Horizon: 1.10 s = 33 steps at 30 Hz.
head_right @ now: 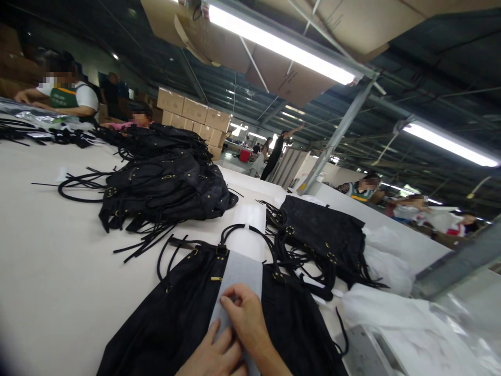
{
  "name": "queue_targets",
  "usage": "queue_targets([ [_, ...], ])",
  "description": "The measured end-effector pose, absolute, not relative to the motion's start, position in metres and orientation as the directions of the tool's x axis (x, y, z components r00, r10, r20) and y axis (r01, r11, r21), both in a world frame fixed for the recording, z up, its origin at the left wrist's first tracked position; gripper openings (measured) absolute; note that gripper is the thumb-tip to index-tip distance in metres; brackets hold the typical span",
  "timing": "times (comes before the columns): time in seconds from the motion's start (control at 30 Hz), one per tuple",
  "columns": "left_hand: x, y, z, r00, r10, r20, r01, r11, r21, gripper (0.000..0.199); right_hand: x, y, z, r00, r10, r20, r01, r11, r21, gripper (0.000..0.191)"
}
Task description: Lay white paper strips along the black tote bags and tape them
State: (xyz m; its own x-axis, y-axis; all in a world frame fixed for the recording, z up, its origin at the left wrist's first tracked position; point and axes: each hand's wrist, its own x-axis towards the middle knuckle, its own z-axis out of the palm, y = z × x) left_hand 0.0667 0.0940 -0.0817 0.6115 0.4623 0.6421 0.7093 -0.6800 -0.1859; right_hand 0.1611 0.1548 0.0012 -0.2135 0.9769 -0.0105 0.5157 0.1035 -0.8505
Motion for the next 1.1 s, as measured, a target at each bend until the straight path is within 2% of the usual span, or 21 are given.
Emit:
queue_targets([
  [0.17, 0.064, 0.091, -0.075, 0.617, 0.469, 0.632, 0.699, -0.695, -0.167, 0.018, 0.157, 0.164, -0.006, -0.250, 0.958, 0.139, 0.705, 0.279, -0.652, 0.010],
  [0.3, 0.054, 0.088, -0.059, 0.664, 0.476, 0.576, 0.675, -0.714, -0.188, 0.018, 0.153, 0.175, -0.009, -0.246, 0.928, 0.282, 0.767, 0.364, -0.529, 0.017],
  [0.37, 0.056, 0.090, -0.065, 0.655, 0.479, 0.584, 0.690, -0.695, -0.203, 0.018, 0.154, 0.181, -0.005, -0.236, 0.937, 0.258, 0.770, 0.342, -0.539, 0.019],
  [0.47, 0.068, 0.097, -0.088, 0.637, 0.493, 0.592, 0.710, -0.675, -0.203, 0.018, 0.161, 0.186, 0.006, -0.311, 0.950, 0.033, 0.710, 0.255, -0.657, 0.015],
  [0.53, 0.077, 0.101, -0.101, 0.636, 0.502, 0.586, 0.712, -0.676, -0.193, 0.020, 0.165, 0.185, 0.011, -0.376, 0.924, -0.073, 0.698, 0.231, -0.677, 0.030],
  [0.6, 0.081, 0.103, -0.107, 0.628, 0.518, 0.581, 0.719, -0.671, -0.181, 0.023, 0.165, 0.182, 0.012, -0.386, 0.921, -0.055, 0.729, 0.268, -0.630, 0.045],
  [0.63, 0.081, 0.103, -0.107, 0.629, 0.524, 0.575, 0.721, -0.669, -0.179, 0.024, 0.164, 0.180, 0.010, -0.377, 0.926, -0.013, 0.746, 0.295, -0.596, 0.044],
  [0.77, 0.069, 0.100, -0.094, 0.646, 0.517, 0.562, 0.714, -0.670, -0.203, 0.020, 0.158, 0.182, 0.003, -0.338, 0.934, 0.114, 0.783, 0.346, -0.517, 0.027],
  [0.93, 0.059, 0.104, -0.080, 0.680, 0.461, 0.570, 0.673, -0.702, -0.235, 0.019, 0.147, 0.185, 0.027, -0.383, 0.915, 0.126, 0.810, 0.398, -0.431, 0.007],
  [1.0, 0.049, 0.100, -0.065, 0.669, 0.477, 0.570, 0.678, -0.707, -0.204, 0.025, 0.137, 0.175, 0.044, -0.462, 0.873, 0.156, 0.749, 0.479, -0.459, 0.010],
  [1.1, 0.007, 0.075, -0.017, 0.709, 0.539, 0.455, 0.638, -0.765, -0.087, 0.014, 0.115, 0.144, 0.062, -0.587, 0.799, 0.126, 0.617, 0.543, -0.569, 0.021],
])
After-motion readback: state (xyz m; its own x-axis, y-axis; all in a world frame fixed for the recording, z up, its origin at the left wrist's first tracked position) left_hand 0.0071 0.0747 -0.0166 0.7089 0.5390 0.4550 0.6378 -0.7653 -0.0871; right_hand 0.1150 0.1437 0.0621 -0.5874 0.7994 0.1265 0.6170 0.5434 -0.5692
